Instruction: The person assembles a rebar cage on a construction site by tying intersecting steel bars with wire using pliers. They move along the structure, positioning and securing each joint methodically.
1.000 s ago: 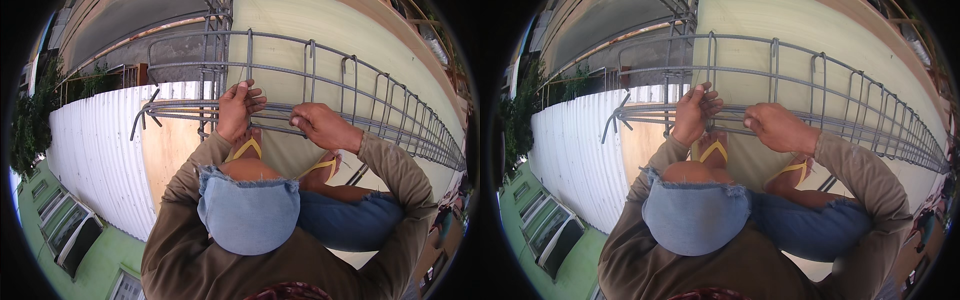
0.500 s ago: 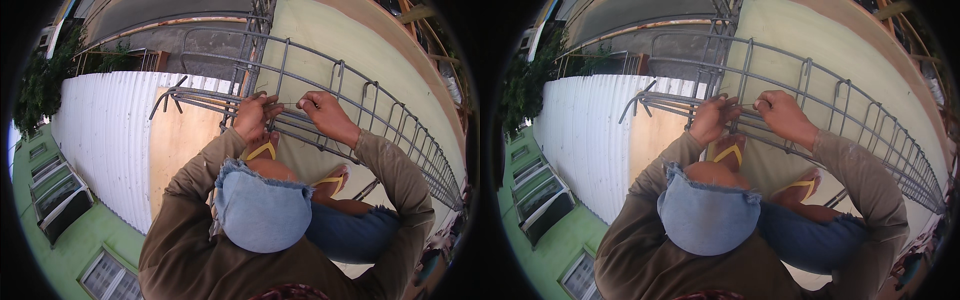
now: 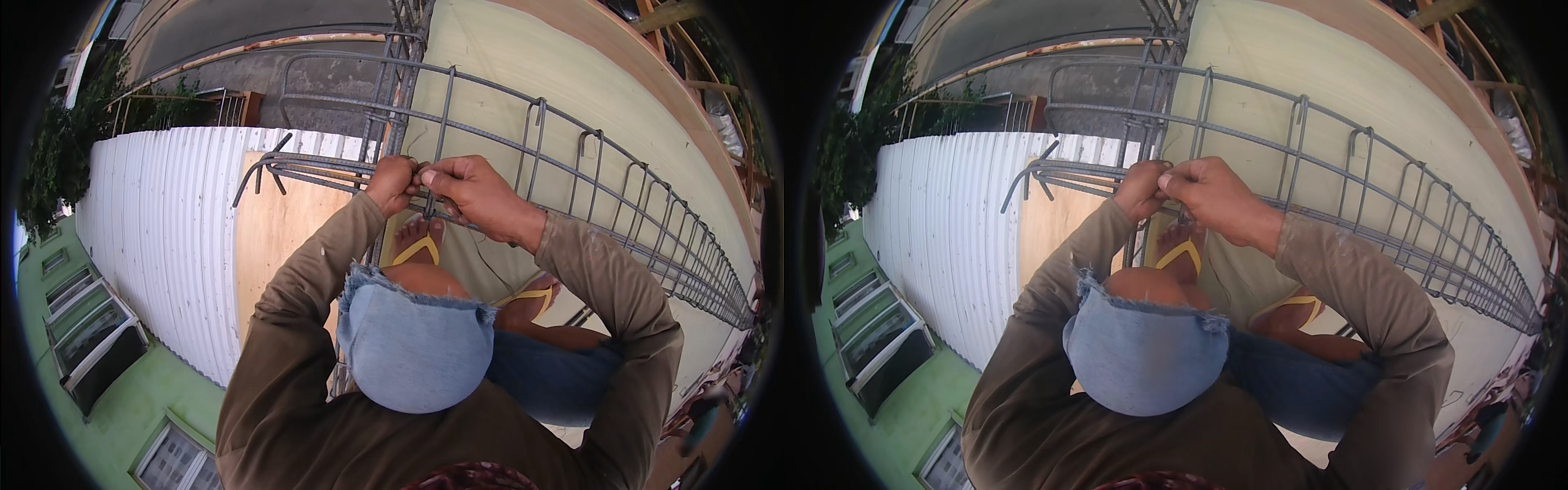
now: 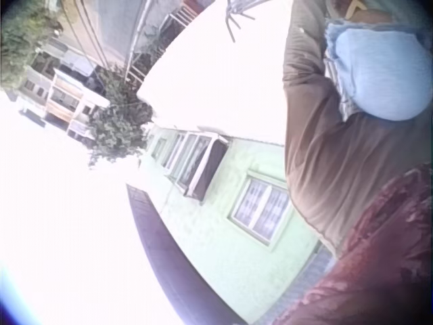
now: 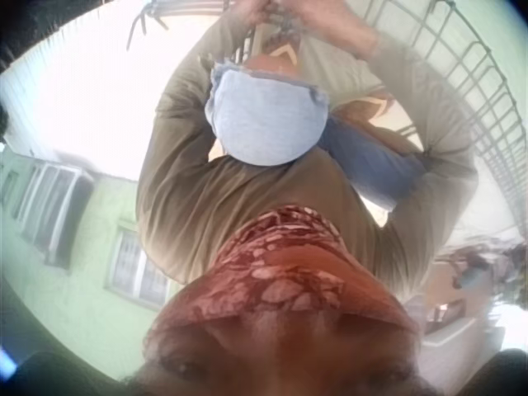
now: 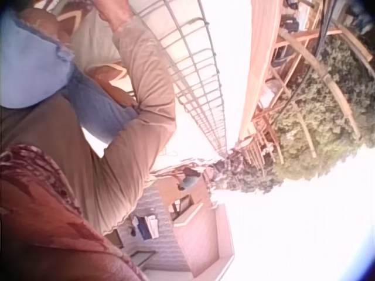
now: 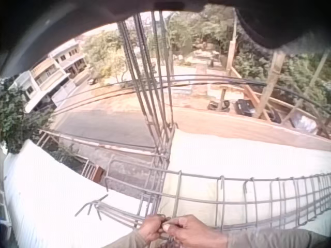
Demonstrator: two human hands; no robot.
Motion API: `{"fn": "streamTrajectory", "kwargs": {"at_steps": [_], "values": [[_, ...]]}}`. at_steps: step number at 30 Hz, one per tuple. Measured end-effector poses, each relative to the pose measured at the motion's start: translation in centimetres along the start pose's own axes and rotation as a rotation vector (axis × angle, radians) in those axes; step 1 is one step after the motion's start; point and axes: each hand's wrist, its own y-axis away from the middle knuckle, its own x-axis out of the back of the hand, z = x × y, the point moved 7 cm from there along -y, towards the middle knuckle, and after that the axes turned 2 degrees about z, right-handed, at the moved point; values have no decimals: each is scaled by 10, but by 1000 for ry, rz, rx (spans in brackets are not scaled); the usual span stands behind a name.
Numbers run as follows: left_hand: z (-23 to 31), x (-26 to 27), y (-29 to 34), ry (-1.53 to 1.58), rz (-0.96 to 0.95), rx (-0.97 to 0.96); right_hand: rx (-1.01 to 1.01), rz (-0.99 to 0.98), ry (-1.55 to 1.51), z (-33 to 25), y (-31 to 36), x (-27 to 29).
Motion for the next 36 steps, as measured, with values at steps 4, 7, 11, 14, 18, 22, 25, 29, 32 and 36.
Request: {"fn": "streamTrajectory", "kwargs": {"at_steps": [4,7,11,14,18,22,25,29,32,36], "values": [[11,2,1,-96,107,27,-12,57,-139,0,-6,-1],[14,-6,3,-90,165,45,3,159,-183,5,-15,9],[17,-15,3,-13,102,38,85,210,-118,15,-24,21],[20,-19,-6,72,66,14,158,223,-38,19,-29,20],[24,-17,-26,53,121,-63,211,187,69,20,-36,11],[35,-12,-37,17,130,-57,255,225,157,21,-36,17],[42,-9,-38,7,144,-4,270,309,260,23,-38,43],[38,-11,-35,14,63,75,253,430,364,26,-51,81],[24,-19,-38,200,-15,75,419,541,489,8,-60,98],[7,-21,-45,427,11,45,589,574,794,-24,-79,95]]}}
